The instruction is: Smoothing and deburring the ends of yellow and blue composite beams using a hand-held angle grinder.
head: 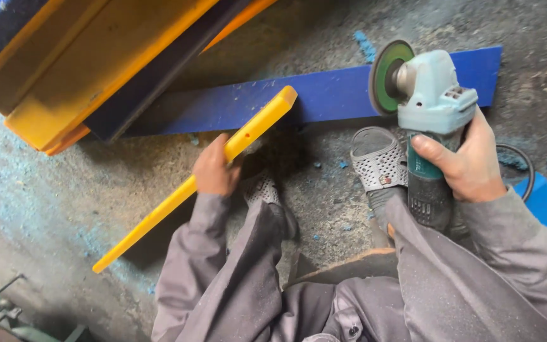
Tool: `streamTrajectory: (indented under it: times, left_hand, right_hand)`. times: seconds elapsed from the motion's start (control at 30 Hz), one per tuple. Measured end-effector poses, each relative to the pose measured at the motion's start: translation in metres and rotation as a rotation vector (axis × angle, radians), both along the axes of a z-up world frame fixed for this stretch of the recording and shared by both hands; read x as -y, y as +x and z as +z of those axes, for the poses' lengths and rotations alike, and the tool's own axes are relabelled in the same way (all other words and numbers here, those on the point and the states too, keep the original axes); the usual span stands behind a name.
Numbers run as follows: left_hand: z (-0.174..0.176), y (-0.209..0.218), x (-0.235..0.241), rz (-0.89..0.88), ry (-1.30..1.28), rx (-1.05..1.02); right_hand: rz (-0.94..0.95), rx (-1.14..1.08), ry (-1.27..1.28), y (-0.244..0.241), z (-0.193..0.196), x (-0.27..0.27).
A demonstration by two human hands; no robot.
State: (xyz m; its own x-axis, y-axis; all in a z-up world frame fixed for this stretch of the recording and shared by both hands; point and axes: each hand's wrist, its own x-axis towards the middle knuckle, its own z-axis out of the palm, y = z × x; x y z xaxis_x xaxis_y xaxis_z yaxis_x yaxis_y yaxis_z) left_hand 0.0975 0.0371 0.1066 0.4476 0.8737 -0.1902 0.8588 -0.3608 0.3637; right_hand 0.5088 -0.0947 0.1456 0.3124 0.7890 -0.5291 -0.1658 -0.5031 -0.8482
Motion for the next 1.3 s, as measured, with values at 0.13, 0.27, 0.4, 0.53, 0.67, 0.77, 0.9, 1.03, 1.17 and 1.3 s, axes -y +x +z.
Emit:
streamTrajectory:
  times: [0.13,0.27,0.4,0.53,0.67,0.77,0.9,1.03,1.17,1.3]
  left_hand:
    - [-0.021,0.015,-0.011,-0.052,-0.053,-0.010]
    - [0.020,0.016,-0.015,-0.070,-0.115,-0.031]
    - [0.077,0.015,-0.005,-0.048,-0.111,0.008]
    - [0.095,0.012,-0.008,-0.025,-0.119,0.000]
    - [0.103,0.014,-0.011,-0.018,-0.130,0.011]
    - [0.106,0.013,-0.010,-0.022,-0.140,0.020]
    - [0.120,0.013,-0.009,0.016,-0.164,0.029]
    - [0.129,0.012,-0.014,0.011,-0.137,0.056]
    - [0.129,0.011,-0.015,0.015,-0.138,0.034]
    - [0.126,0.009,-0.016,0.014,-0.131,0.030]
  right_hand:
    - [0.140,0.008,-0.042,-0.007,-0.017,-0.016]
    - [0.313,-0.090,0.002,-0.016,-0.012,-0.040]
    - [0.449,-0.193,0.012,-0.022,-0.001,-0.054]
    - [0.565,-0.171,-0.010,-0.034,0.014,-0.070]
    - [0.710,-0.057,-0.054,-0.045,0.025,-0.088]
    - [0.747,-0.024,-0.090,-0.050,0.021,-0.090]
    - [0.734,-0.067,0.003,-0.052,-0.015,-0.075]
    - [0.679,0.038,-0.088,-0.046,-0.029,-0.066]
    - [0.670,0.035,-0.079,-0.043,-0.010,-0.062]
    - [0.664,-0.071,-0.075,-0.052,0.032,-0.086]
